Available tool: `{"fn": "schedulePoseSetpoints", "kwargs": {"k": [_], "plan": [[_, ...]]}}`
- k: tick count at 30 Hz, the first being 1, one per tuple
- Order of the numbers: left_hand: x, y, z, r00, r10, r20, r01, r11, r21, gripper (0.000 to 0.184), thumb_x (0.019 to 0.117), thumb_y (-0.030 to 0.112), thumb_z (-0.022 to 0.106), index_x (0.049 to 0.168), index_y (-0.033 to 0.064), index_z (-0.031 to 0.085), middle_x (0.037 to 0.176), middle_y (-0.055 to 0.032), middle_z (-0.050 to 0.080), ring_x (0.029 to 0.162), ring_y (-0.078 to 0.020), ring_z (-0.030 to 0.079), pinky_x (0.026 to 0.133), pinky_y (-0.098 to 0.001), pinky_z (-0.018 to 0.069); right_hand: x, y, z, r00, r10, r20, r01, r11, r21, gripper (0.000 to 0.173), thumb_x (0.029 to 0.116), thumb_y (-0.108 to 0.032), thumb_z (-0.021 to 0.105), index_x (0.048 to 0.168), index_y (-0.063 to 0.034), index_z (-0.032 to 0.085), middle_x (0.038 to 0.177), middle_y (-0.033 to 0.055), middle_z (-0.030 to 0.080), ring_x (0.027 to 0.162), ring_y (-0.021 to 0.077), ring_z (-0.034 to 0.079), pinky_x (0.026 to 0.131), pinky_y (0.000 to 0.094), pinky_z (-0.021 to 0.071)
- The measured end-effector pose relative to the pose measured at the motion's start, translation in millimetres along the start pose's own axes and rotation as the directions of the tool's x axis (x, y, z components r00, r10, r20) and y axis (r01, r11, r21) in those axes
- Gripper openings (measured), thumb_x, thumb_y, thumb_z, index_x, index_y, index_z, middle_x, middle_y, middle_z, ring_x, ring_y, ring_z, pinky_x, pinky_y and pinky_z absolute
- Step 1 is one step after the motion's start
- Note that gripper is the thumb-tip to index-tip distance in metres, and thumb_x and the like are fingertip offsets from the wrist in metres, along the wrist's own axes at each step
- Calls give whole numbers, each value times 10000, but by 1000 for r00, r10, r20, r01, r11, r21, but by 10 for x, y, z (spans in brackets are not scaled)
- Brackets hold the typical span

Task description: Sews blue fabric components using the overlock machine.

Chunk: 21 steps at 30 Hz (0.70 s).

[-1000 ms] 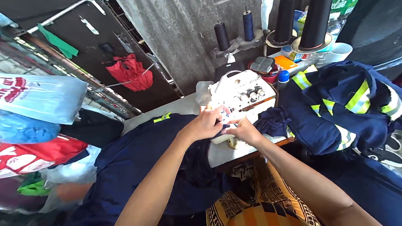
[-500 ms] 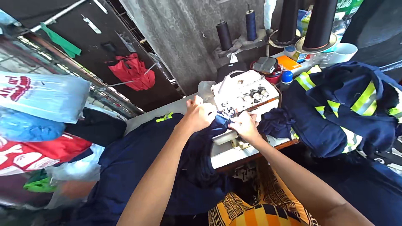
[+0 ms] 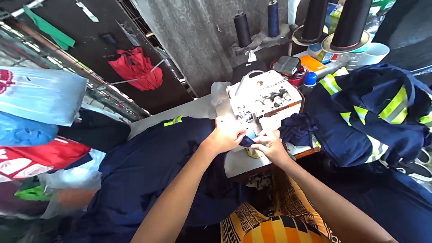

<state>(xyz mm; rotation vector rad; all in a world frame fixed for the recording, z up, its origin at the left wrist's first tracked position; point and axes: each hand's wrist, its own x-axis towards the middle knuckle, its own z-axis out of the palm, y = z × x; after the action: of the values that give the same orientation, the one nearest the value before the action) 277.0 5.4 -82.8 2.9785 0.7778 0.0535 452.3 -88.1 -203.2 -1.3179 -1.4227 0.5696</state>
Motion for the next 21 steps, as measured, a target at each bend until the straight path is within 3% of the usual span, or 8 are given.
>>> {"fn": "schedulePoseSetpoints", "kwargs": {"k": [2, 5, 7, 12, 14, 16, 18, 21], "plan": [[14, -91, 37, 998, -60, -10, 61, 995, 76, 284, 1044, 244, 519, 1001, 97, 758, 1008, -133, 689, 1194, -405, 534, 990, -652, 325, 62, 44, 50, 999, 25, -30, -25, 999, 22, 202, 889, -286, 756, 967, -111, 820, 1043, 112, 645, 1170, 371, 501, 981, 641, 357], [-3, -176, 35, 967, 30, -252, -1, 994, 113, 194, 969, 228, 605, 889, 133, 755, 887, -55, 680, 1098, -364, 573, 933, -608, 376, 266, 40, 94, 998, 38, -57, -36, 999, 24, 197, 887, -280, 754, 933, -99, 815, 1052, 108, 645, 1176, 360, 484, 961, 628, 336], [-19, -81, 20, 941, 73, -330, -45, 995, 93, 183, 950, 233, 630, 855, 148, 761, 846, -37, 681, 1048, -346, 584, 909, -580, 391, 317, 61, 96, 997, 35, -67, -33, 999, 28, 181, 887, -264, 743, 943, -108, 817, 1053, 100, 631, 1179, 353, 478, 955, 626, 337], [-142, 133, 335, 933, 22, -360, -55, 995, -81, 208, 998, 195, 566, 942, 126, 754, 939, -41, 715, 1085, -316, 611, 950, -580, 390, 149, 58, 97, 995, -27, -99, 25, 999, -30, 149, 868, -221, 744, 977, -176, 835, 1058, 99, 642, 1179, 363, 487, 955, 628, 338], [-171, 119, 487, 914, -54, -402, 11, 994, -107, 181, 984, 132, 589, 984, 74, 760, 983, -91, 729, 1078, -341, 647, 958, -587, 442, 105, 44, 108, 989, -68, -132, 59, 996, -74, 124, 868, -259, 770, 944, -187, 837, 1004, 82, 635, 1130, 346, 503, 927, 609, 342], [-166, 129, 540, 926, -161, -342, 144, 987, -75, 213, 996, 85, 571, 1095, -14, 732, 1110, -189, 718, 1133, -406, 640, 1006, -583, 456, 139, 48, 136, 983, -70, -171, 52, 993, -103, 124, 869, -276, 772, 909, -178, 836, 1010, 84, 636, 1120, 342, 505, 915, 606, 343], [-110, 142, 493, 942, -287, -176, 285, 958, -34, 292, 1003, 46, 509, 1216, -63, 676, 1235, -252, 656, 1244, -458, 543, 1074, -586, 379, 177, 46, 189, 975, -77, -206, 49, 989, -136, 135, 872, -282, 766, 887, -166, 833, 1032, 93, 628, 1118, 344, 498, 911, 606, 336], [66, 128, 410, 918, -395, 35, 389, 914, 114, 339, 998, 47, 512, 1307, -32, 626, 1331, -247, 587, 1304, -450, 472, 1089, -602, 311, 94, 9, 286, 955, -129, -269, 62, 968, -245, 141, 891, -296, 737, 898, -184, 822, 1046, 84, 633, 1105, 349, 525, 885, 589, 363]]}}
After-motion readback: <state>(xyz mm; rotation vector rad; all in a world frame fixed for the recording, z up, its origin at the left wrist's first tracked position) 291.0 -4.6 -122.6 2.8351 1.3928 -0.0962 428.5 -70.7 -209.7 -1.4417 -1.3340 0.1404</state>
